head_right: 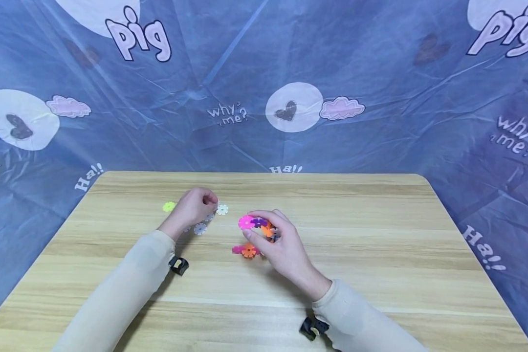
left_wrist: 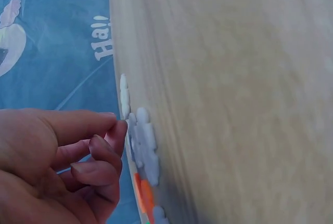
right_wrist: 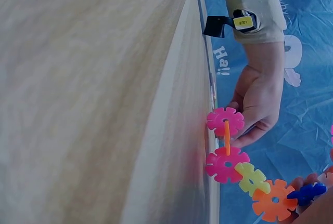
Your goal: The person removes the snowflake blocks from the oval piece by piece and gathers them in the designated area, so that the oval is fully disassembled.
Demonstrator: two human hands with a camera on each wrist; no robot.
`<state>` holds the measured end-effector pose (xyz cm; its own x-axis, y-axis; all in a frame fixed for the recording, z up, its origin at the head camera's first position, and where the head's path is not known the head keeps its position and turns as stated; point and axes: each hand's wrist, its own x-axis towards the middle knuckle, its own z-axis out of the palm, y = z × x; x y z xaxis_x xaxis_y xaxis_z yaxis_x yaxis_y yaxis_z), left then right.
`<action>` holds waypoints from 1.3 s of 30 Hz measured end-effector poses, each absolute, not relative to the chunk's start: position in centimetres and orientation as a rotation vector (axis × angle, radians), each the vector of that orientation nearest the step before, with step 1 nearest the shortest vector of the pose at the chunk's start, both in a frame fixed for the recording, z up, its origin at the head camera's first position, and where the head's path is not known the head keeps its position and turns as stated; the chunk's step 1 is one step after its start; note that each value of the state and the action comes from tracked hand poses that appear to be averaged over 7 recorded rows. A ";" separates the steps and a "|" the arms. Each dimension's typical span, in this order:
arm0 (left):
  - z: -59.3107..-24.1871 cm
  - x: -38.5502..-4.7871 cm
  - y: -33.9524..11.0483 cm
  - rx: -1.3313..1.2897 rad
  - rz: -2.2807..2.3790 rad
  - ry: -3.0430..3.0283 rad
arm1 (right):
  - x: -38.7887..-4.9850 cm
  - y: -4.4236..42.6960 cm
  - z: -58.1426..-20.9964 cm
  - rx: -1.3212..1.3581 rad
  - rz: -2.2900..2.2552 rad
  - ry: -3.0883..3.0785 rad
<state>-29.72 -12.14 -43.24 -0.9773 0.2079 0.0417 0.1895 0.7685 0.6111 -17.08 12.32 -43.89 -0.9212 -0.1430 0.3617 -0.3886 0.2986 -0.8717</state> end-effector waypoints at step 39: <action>-41.5 -22.1 -11.6 0.809 1.584 2.428 | -16.8 12.3 -43.8 0.483 1.630 -2.365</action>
<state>-22.13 -11.64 -41.45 -0.8476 0.5009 0.1754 0.3622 0.3045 0.8809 -16.81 12.26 -43.80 -0.9195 -0.1388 0.3677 -0.3930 0.3274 -0.8593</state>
